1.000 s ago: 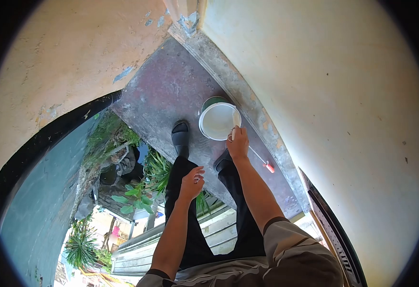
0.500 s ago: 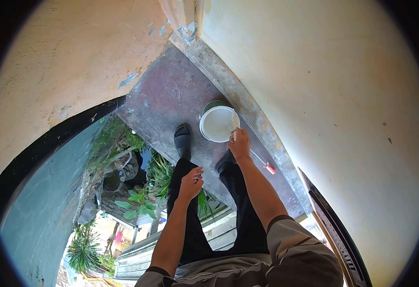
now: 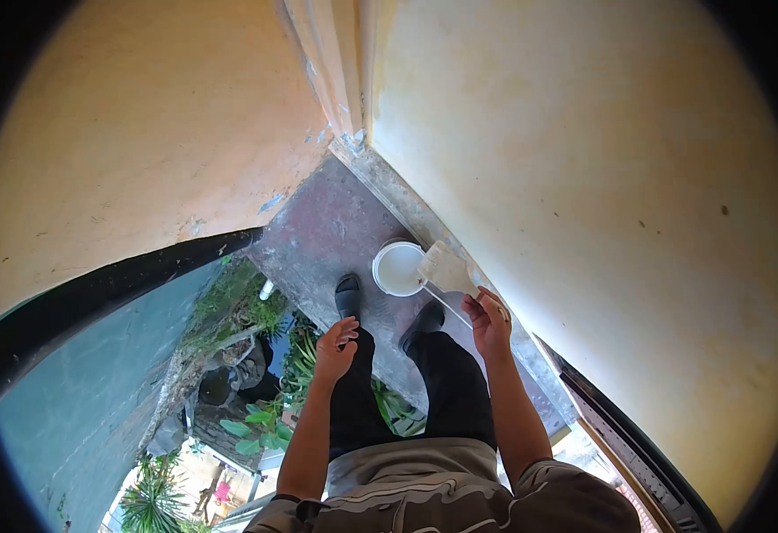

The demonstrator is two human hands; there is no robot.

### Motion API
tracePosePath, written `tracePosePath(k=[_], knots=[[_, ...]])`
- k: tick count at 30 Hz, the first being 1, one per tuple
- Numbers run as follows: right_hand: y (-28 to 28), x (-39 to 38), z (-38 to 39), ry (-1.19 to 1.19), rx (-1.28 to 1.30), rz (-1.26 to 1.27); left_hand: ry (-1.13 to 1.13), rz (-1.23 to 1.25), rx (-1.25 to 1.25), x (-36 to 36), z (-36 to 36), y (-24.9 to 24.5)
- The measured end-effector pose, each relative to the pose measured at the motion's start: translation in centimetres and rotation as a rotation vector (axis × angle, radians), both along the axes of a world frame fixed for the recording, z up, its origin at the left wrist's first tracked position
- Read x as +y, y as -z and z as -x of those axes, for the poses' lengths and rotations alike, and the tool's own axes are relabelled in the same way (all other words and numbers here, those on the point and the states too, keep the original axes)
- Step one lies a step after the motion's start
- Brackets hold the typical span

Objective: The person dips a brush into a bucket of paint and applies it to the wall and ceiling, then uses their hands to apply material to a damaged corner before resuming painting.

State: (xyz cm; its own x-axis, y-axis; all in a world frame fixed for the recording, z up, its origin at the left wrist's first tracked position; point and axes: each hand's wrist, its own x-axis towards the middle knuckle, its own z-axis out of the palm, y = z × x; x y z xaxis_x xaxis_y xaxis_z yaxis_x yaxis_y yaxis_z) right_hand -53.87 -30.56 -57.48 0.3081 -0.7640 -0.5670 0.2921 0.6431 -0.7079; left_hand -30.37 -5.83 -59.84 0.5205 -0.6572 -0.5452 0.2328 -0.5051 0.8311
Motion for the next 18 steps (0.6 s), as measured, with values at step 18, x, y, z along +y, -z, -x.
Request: tracePosePath(k=[18], knots=[[-40.2, -8.8, -17.6, -0.018, -0.294, 1.345, -0.167, 0.672, -0.548, -8.5, -14.4, -26.4]])
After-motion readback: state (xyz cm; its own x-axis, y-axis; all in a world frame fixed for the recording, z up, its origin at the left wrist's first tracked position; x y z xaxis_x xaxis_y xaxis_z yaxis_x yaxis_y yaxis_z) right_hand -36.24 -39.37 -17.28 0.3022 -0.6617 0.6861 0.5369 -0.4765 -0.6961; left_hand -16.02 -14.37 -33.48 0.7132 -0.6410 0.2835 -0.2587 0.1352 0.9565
